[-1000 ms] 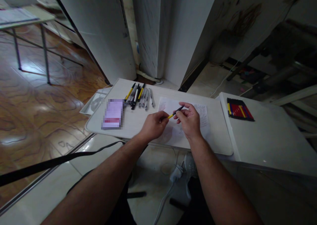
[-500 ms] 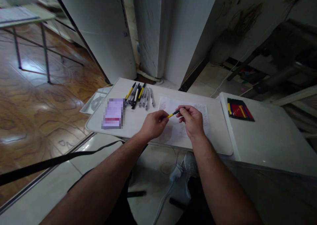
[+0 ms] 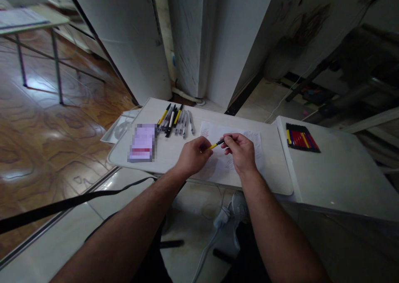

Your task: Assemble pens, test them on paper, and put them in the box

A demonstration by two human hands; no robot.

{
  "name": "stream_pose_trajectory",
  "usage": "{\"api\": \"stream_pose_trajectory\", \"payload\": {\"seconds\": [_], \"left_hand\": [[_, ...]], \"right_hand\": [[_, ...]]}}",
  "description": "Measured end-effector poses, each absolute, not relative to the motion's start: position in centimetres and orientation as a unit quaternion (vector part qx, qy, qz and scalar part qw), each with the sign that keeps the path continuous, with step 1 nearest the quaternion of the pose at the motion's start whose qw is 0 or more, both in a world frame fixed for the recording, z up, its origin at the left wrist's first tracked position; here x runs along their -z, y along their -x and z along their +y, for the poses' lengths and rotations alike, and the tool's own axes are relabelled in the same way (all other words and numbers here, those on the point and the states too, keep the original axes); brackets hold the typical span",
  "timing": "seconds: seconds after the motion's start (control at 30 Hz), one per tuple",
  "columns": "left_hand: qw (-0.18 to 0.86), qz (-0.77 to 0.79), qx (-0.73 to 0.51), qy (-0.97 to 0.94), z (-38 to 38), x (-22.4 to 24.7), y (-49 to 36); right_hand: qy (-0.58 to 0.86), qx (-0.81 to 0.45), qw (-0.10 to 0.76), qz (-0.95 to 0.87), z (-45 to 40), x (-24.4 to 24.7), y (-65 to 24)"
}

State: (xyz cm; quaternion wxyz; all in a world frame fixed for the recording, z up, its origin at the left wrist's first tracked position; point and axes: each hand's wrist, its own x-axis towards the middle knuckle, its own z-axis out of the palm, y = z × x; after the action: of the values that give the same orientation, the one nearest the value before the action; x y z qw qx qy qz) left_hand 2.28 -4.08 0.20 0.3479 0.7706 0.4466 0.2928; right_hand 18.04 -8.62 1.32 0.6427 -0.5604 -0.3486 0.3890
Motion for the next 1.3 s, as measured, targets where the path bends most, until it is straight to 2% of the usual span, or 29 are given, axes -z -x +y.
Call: {"api": "stream_pose_trajectory", "payload": {"seconds": [0.5, 0.93, 1.3], "left_hand": [[0.341, 0.438, -0.297, -0.777, -4.1, -0.3, -2.2], [0.482, 0.406, -0.277, -0.725, -3.8, 0.0, -2.2], [0.431, 0.415, -0.292, -0.746, -4.2, -0.4, -2.3]], "right_hand": [[0.579, -0.376, 0.641, -0.335, -8.4, -0.6, -18.0], [0.531, -0.446, 0.655, -0.301, -8.7, -1.8, -18.4], [0.531, -0.434, 0.646, -0.334, -8.7, -1.5, -18.3]]}}
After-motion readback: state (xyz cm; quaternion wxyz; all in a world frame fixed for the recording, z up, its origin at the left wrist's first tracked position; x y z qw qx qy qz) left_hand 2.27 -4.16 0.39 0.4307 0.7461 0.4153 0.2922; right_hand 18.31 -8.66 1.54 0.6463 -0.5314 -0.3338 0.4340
